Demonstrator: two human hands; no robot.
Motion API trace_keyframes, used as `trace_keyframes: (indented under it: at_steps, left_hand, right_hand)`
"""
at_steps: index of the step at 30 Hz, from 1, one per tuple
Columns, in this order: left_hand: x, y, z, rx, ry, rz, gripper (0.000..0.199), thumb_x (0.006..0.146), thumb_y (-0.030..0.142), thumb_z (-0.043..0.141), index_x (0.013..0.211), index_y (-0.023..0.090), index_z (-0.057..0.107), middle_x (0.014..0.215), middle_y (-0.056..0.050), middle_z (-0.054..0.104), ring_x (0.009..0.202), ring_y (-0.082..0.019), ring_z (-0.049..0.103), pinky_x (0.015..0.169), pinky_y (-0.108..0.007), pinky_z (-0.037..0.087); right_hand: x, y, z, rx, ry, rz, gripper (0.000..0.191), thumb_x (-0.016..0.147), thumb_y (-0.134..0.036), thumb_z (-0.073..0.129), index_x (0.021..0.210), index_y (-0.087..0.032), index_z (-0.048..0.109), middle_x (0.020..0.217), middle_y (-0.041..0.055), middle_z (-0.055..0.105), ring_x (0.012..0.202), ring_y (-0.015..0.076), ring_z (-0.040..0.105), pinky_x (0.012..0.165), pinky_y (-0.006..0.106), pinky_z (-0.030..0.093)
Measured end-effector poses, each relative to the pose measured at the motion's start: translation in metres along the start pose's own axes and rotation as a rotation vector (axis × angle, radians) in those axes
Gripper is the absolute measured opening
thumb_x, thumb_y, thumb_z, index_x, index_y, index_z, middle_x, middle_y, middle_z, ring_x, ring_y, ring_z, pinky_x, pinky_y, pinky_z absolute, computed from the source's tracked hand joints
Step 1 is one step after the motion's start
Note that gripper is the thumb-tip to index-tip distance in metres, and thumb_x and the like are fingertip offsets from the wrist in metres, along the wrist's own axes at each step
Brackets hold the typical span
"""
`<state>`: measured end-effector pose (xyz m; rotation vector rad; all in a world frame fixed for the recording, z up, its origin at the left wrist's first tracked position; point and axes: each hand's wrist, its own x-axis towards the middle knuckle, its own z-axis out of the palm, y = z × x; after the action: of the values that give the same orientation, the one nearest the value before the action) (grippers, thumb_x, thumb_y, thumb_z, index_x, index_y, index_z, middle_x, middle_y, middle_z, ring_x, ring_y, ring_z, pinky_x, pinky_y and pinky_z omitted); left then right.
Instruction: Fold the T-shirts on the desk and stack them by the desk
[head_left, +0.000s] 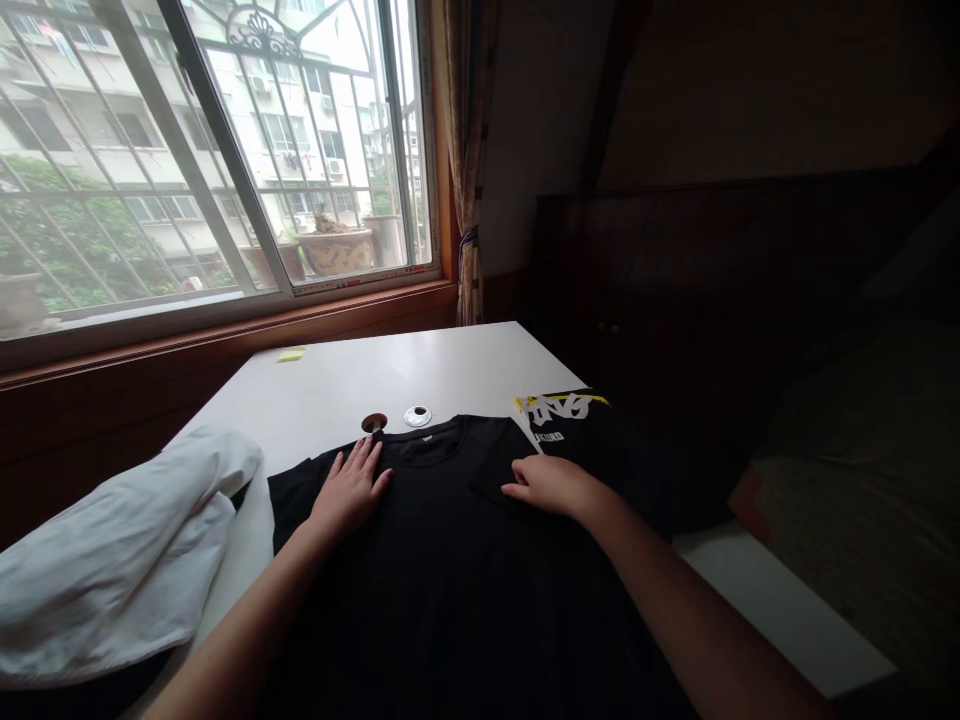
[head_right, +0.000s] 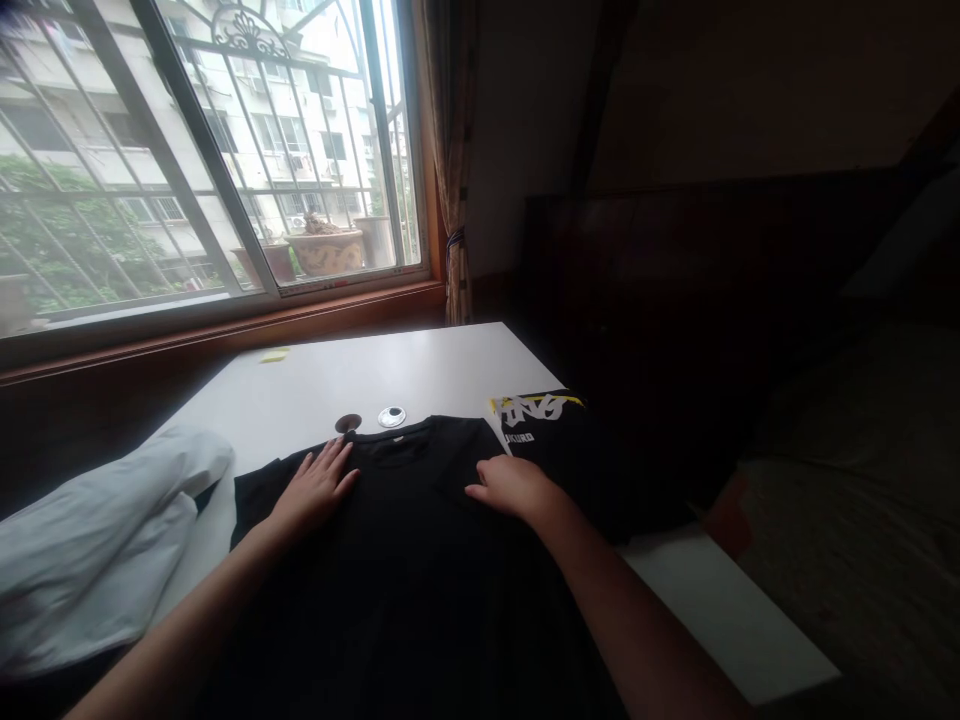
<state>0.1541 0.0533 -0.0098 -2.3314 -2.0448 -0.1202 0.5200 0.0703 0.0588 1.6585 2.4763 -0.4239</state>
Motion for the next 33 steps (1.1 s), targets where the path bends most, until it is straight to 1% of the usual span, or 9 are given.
trace_keyframes:
  at_steps: [2,4,7,10,15,19,26,29,33]
  left_hand:
    - [0.001,0.000,-0.003,-0.009,-0.016,-0.014,0.067,0.105,0.055,0.029,0.161,0.017,0.029,0.168,-0.010,0.018,0.157,-0.028,0.015,0.126,-0.054,0.015]
    - [0.003,0.001,-0.004,-0.028,-0.015,-0.014,0.068,0.105,0.055,0.030,0.160,0.016,0.029,0.168,-0.011,0.018,0.156,-0.028,0.015,0.125,-0.055,0.014]
    - [0.007,0.001,-0.004,-0.050,0.004,-0.004,0.067,0.104,0.053,0.030,0.160,0.016,0.031,0.168,-0.012,0.019,0.156,-0.029,0.015,0.125,-0.056,0.014]
    - [0.009,-0.001,-0.003,-0.063,0.021,0.011,0.066,0.104,0.053,0.031,0.159,0.016,0.032,0.167,-0.013,0.021,0.156,-0.029,0.017,0.125,-0.056,0.014]
    - [0.011,-0.005,0.000,-0.076,0.043,0.024,0.066,0.103,0.053,0.034,0.159,0.018,0.033,0.167,-0.013,0.023,0.156,-0.029,0.018,0.125,-0.055,0.014]
    - [0.011,-0.015,-0.001,-0.074,0.045,-0.012,0.068,0.103,0.056,0.032,0.159,0.016,0.034,0.167,-0.014,0.024,0.156,-0.030,0.019,0.124,-0.055,0.016]
    - [0.016,-0.027,-0.004,-0.054,0.024,-0.047,0.068,0.104,0.054,0.034,0.158,0.013,0.035,0.166,-0.015,0.024,0.156,-0.030,0.019,0.125,-0.054,0.017]
    - [0.013,-0.031,-0.006,-0.079,0.077,0.004,0.061,0.103,0.049,0.037,0.154,0.017,0.041,0.163,-0.013,0.034,0.153,-0.029,0.027,0.124,-0.053,0.023]
    - [0.005,-0.040,-0.015,-0.080,0.211,0.053,0.051,0.102,0.037,0.039,0.148,0.019,0.051,0.156,-0.010,0.049,0.149,-0.028,0.038,0.124,-0.049,0.027]
  right_hand:
    - [0.001,-0.010,-0.005,-0.069,0.017,-0.012,0.038,0.094,-0.054,0.057,0.099,-0.019,0.070,0.106,0.0125,0.072,0.093,0.0282,0.068,0.072,0.033,0.046]
    - [0.006,-0.020,-0.010,-0.099,0.108,-0.034,0.048,0.098,-0.057,0.051,0.116,-0.017,0.069,0.122,0.0177,0.068,0.112,0.0340,0.064,0.088,0.039,0.048]
    - [0.024,-0.035,-0.014,-0.025,0.220,-0.106,0.068,0.101,-0.065,0.034,0.147,-0.018,0.052,0.155,0.0191,0.045,0.143,0.0371,0.040,0.113,0.048,0.035]
    - [0.052,-0.052,-0.008,0.091,0.190,-0.229,0.080,0.100,-0.072,0.023,0.159,-0.019,0.035,0.170,0.0118,0.020,0.156,0.0320,0.016,0.124,0.047,0.018]
    - [0.095,-0.074,0.021,0.111,0.175,-0.310,0.084,0.100,-0.071,0.021,0.161,-0.014,0.030,0.170,0.0108,0.015,0.157,0.0280,0.011,0.126,0.046,0.012]
    - [0.107,-0.075,0.038,0.081,0.227,-0.289,0.083,0.100,-0.070,0.019,0.161,-0.014,0.028,0.170,0.0093,0.015,0.158,0.0255,0.009,0.127,0.046,0.007]
    - [0.110,-0.070,0.042,0.076,0.262,-0.291,0.083,0.100,-0.071,0.019,0.161,-0.015,0.029,0.170,0.0085,0.016,0.157,0.0233,0.010,0.127,0.045,0.007]
    - [0.110,-0.070,0.041,0.083,0.262,-0.285,0.080,0.101,-0.069,0.019,0.161,-0.017,0.030,0.170,0.0075,0.018,0.157,0.0226,0.011,0.127,0.044,0.007]
    - [0.109,-0.068,0.041,0.092,0.271,-0.280,0.078,0.102,-0.066,0.021,0.160,-0.016,0.033,0.169,0.0084,0.021,0.157,0.0226,0.013,0.127,0.043,0.008]
